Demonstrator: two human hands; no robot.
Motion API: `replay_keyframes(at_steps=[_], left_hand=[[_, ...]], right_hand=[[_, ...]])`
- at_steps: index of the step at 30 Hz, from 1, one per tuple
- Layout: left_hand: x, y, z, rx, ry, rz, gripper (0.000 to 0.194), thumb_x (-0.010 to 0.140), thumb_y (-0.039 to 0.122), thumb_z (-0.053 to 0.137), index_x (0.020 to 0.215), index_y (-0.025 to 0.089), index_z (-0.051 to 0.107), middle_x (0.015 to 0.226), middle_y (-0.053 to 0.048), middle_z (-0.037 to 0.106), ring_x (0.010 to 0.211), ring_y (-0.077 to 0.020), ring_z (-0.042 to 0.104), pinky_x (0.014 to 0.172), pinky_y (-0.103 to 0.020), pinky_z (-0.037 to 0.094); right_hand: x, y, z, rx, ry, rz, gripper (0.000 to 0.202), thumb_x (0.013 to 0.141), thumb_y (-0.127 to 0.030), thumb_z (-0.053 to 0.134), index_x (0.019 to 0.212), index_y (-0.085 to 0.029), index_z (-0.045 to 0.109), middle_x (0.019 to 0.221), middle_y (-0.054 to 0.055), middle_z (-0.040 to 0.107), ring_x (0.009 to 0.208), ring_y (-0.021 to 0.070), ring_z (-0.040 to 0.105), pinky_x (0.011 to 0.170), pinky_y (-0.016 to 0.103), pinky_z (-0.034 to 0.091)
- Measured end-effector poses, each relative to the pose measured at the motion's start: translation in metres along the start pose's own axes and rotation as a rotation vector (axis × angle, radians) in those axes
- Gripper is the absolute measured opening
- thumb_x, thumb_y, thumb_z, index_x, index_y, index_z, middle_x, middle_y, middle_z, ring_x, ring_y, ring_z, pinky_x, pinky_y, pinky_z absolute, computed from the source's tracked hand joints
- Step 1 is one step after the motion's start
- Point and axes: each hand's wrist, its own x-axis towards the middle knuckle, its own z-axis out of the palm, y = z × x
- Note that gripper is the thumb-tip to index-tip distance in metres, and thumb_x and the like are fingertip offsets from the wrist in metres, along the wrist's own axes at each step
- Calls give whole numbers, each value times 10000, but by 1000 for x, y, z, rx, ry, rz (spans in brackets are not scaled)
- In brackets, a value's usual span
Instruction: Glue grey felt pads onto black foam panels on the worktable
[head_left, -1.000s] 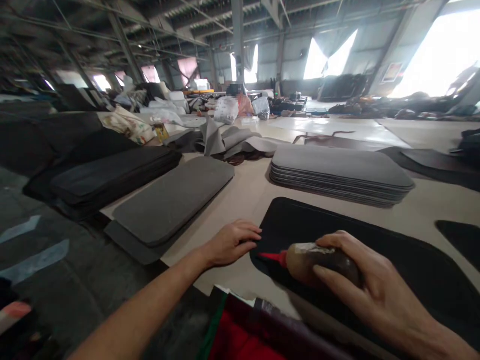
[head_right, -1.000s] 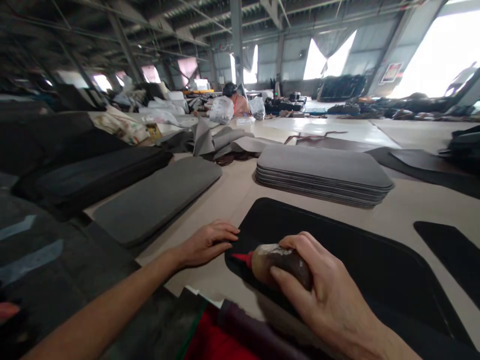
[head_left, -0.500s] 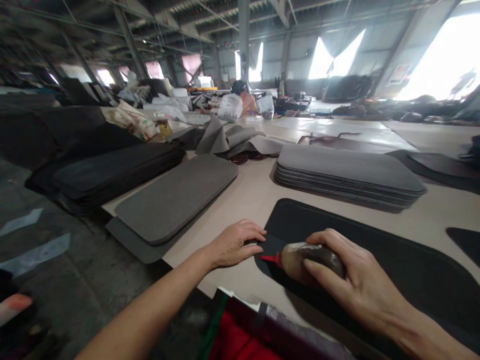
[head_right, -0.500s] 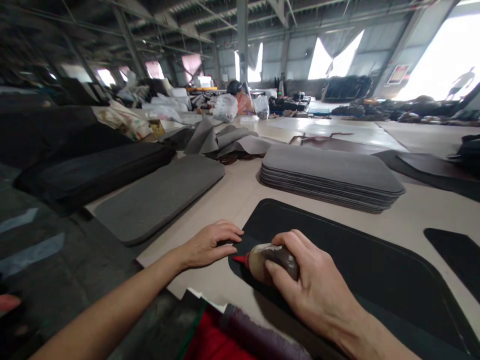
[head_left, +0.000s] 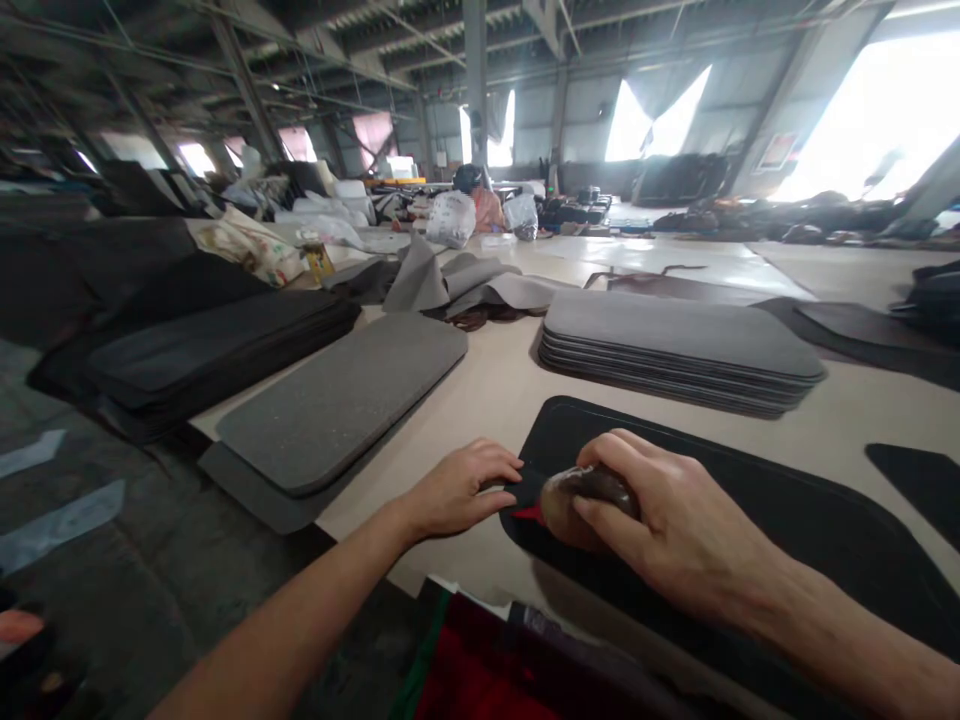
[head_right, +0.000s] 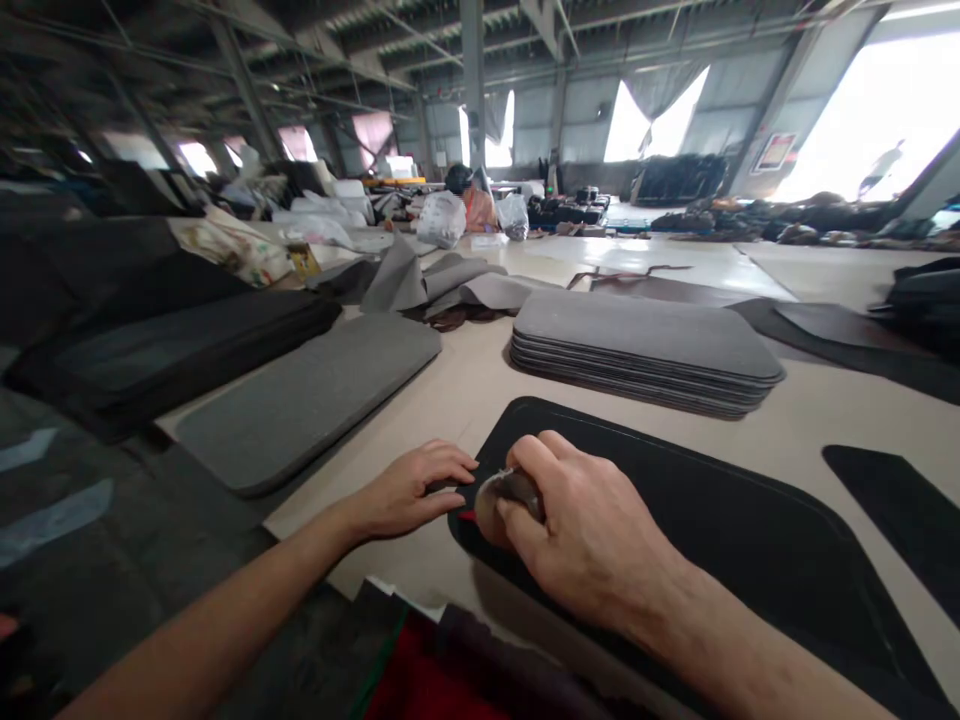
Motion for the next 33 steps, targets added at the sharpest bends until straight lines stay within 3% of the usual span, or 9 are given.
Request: replay_keyframes(at_steps=[10,19,33], left_hand=[[0,0,-1,1,2,-9,185,919,278,675,1090,209,674,1193,-87,682,1154,-228,581,1021,-406,451],[0,-1,0,-10,15,-2,180,917,252,677,1092,212,668,1202,-76,678,1167,-221,567,1024,-399,445],[1,-3,2,-18,-7,-34,169,928,263,659,1093,227,667,1211,-62,673,1173,-206,573,1031,-394,450]], right_hand=[[-1,-7,-17,-77,-110,64,42,845,-189,516,857,-222,540,830,2,532,667,186,490,621,315,309],[-1,-9,-20,-139,-142,72,118,824,-133,591,900,-216,558,862,-3,546,723,193,528,650,314,321],[-22,-1,-57,-224,-202,167,99,795,-154,588,864,-216,556,825,-10,587,710,184,515,601,292,262]])
